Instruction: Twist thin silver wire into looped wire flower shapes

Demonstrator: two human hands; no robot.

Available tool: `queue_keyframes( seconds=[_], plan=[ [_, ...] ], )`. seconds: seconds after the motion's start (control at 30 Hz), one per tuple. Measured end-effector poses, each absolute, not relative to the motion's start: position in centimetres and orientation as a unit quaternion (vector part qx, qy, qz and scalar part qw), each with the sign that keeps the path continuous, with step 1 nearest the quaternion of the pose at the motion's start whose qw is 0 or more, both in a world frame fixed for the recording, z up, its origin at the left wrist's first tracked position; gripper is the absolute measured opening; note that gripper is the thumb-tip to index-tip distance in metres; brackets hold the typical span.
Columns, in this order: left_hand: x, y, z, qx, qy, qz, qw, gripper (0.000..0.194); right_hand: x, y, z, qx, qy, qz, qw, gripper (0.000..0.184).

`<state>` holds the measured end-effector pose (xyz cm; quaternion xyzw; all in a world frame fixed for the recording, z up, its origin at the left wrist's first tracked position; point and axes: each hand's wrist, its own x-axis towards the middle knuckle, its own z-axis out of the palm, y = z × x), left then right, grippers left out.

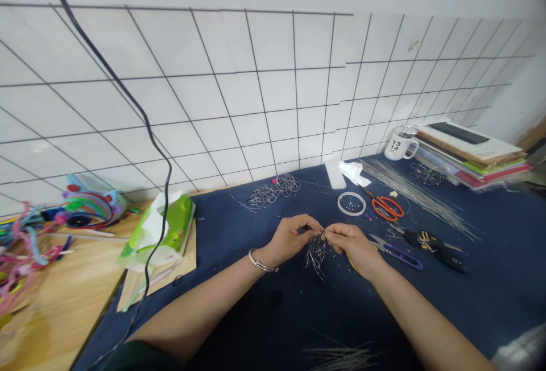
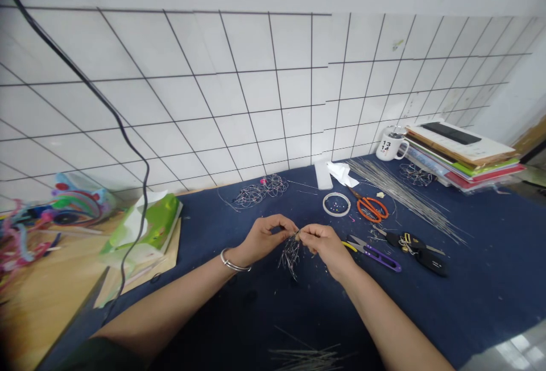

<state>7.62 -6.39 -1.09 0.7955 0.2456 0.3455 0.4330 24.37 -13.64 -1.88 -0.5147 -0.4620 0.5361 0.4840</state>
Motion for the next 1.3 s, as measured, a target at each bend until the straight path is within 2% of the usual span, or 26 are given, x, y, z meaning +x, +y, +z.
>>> queue_keyframes(
  seconds=[0.4, 0.5, 0.73, 0.97, 1.3],
  plan=[
    [7.3, -6.3, -1.1, 0.869, 0.202, 0.332, 0.306, 0.01, 25.0, -13.5, -1.6, -0.503, -0.516, 0.54, 0.434, 0.026],
    [7.2, -6.2, -0.7, 0.881, 0.185, 0.311, 0.303, 0.011, 24.9, -13.5, -1.6, -0.502, -0.527, 0.537, 0.427, 0.027],
    [7.0, -6.6, 0.3, 0.862, 0.179, 0.299, 0.367, 0.013, 24.7, -13.7, -1.6, -0.512, -0.536, 0.519, 0.425, 0.026],
    [6.9, -5.8, 0.6, 0.741, 0.254, 0.335, 0.523, 0.004, 25.0, -13.6, -1.3, -0.486, -0.45, 0.572, 0.484, 0.022],
    [7.0, -4.6, -0.5, 0.746, 0.255, 0.28, 0.548, 0.01, 24.9, -13.5, -1.8, -0.5, -0.495, 0.537, 0.465, 0.02]
  ],
)
